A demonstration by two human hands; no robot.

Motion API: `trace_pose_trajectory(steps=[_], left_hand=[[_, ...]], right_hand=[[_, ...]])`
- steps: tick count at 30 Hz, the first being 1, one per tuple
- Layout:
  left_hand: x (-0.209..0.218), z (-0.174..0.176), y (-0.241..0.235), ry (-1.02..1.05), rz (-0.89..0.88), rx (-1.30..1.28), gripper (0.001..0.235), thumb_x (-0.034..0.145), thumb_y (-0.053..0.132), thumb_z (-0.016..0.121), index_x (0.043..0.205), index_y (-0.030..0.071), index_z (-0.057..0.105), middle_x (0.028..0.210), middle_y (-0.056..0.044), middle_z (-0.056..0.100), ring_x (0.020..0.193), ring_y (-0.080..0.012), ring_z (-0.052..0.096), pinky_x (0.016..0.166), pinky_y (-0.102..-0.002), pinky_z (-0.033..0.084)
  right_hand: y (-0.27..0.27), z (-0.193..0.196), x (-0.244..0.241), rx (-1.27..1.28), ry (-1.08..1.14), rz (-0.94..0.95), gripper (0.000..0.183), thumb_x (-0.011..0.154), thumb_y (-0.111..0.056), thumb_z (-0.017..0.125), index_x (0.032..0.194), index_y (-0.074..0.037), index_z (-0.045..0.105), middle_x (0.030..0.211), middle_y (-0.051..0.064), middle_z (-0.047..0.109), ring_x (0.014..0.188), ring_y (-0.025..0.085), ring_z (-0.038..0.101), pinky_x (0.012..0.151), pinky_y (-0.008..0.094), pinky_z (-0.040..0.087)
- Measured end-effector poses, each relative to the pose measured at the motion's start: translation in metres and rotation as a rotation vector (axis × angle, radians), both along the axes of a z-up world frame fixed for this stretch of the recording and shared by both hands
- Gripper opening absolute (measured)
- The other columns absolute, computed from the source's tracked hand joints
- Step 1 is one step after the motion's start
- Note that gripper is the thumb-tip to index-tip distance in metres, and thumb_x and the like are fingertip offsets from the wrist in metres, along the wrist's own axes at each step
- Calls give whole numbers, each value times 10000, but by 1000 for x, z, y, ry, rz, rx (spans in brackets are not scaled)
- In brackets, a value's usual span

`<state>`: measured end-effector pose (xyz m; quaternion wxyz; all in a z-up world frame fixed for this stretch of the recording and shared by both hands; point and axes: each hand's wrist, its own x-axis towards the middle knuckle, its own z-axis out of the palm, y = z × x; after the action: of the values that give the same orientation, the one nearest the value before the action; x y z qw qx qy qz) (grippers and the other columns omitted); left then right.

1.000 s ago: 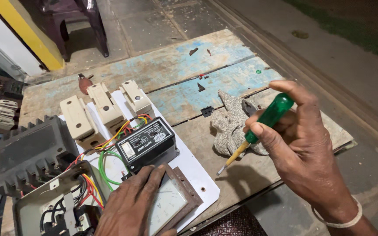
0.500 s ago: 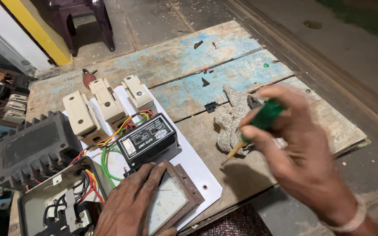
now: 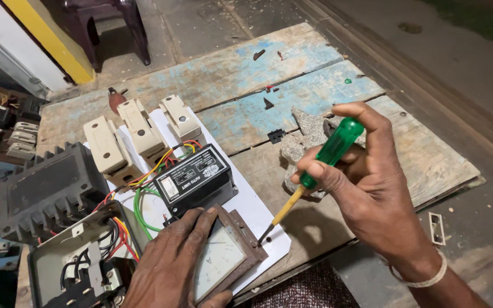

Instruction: The person connects wires to an ammeter and an electrical switch box. They use a screwdriver to tighten terminals and pliers to strip insulation from wires.

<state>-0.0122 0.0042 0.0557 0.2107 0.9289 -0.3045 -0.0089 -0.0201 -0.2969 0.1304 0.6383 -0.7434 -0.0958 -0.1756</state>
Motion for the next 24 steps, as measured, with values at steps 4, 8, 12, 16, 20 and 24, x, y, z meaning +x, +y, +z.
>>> trace_pose_trajectory(steps=[4,8,12,16,20,24], left_hand=[[0,2,0,32,-9,-16,1305,540,506,951,1609,167,283,1543,-256,386,1381,-477,415,1063,-556,311],[1,1,0,12,-14,-15,1285,540,514,948,1578,152,284,1540,-252,396,1375,-472,426,1066,-558,314],[2,-1,2,10,-30,-16,1315,534,505,950,1607,149,278,1536,-268,387,1369,-483,420,1091,-586,323],[2,-1,1,22,-27,-14,1314,541,510,947,1609,150,270,1539,-264,386,1373,-479,422,1057,-559,317],[1,0,1,32,-17,-3,1330,532,501,957,1614,163,261,1542,-264,377,1383,-482,408,1086,-581,314],[1,0,0,38,-10,5,1339,527,496,960,1618,173,254,1549,-255,378,1382,-479,407,1065,-562,307]], right_hand=[[0,-5,1,15,-12,20,591,982,-113,631,1460,-127,283,945,129,739,904,219,787,777,362,653],[1,-7,4,17,-30,49,590,980,-115,633,1468,-130,302,944,124,740,911,231,789,795,380,656],[4,-10,4,24,9,44,597,964,-134,633,1467,-149,312,946,121,743,917,237,801,788,397,663],[6,-12,3,19,34,25,626,952,-150,640,1481,-167,306,951,121,739,905,238,803,777,391,667],[7,-12,3,8,52,39,630,944,-161,639,1475,-171,300,962,119,737,917,239,806,765,399,667],[7,-8,2,-119,-84,158,581,1013,-151,621,1506,-163,314,1050,121,716,998,241,779,825,406,670]])
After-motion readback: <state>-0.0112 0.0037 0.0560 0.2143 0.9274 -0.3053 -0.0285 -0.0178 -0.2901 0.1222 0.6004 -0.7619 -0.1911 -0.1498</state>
